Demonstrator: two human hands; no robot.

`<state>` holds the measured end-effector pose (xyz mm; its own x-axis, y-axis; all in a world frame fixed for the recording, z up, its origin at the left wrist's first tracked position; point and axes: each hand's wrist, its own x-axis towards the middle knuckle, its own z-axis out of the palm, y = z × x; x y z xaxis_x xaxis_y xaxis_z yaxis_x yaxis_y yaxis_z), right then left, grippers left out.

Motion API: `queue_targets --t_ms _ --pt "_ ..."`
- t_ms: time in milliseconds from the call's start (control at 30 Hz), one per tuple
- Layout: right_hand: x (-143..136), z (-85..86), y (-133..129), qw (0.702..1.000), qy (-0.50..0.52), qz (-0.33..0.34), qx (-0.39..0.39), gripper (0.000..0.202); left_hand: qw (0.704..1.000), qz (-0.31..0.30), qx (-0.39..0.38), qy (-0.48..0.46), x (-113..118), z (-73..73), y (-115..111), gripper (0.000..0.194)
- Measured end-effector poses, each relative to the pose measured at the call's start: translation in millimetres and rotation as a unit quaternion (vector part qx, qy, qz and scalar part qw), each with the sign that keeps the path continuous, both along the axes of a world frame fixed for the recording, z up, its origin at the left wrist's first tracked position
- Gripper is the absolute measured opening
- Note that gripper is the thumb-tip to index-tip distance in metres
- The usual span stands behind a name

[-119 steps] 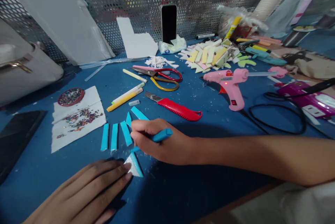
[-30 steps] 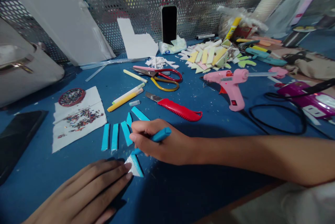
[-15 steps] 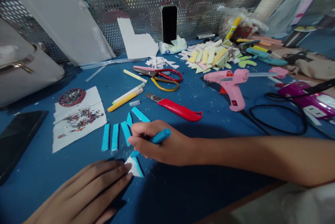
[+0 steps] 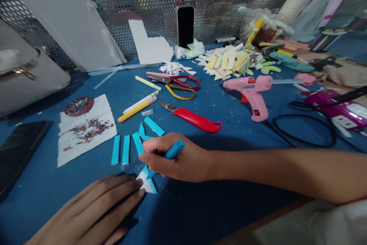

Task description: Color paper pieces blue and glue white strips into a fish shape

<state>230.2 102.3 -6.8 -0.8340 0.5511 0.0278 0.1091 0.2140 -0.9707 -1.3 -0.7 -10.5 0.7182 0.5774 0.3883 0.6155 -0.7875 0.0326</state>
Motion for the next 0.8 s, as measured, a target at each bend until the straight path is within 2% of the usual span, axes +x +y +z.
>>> queue_targets --t_ms 67,133,300,467,633,800 --pt "0 -0.1 0 1.000 0.006 -0.009 -0.002 0.030 1.000 0.004 0.008 -0.015 1 -0.3 0 0.035" --pt "0 0.1 0 1.000 0.007 -0.023 0.000 0.027 1.000 -0.002 -0.005 0.016 2 2.8 0 0.033" --pt "1 1.1 0 1.000 -0.005 0.012 -0.003 0.034 1.000 -0.004 -0.017 0.015 3 8.0 2 0.034" --pt "1 0.8 -1 1.000 0.000 -0.019 0.001 0.028 1.000 -0.008 0.001 0.014 -1 3.2 1 0.034" --pt "2 2.2 0 1.000 -0.021 0.015 0.012 0.035 1.000 0.000 -0.005 -0.025 0 -3.7 -1 0.034" --pt "3 1.1 0 0.999 -0.015 0.032 0.010 0.036 1.000 0.007 -0.017 -0.023 2 -6.0 -2 0.035"
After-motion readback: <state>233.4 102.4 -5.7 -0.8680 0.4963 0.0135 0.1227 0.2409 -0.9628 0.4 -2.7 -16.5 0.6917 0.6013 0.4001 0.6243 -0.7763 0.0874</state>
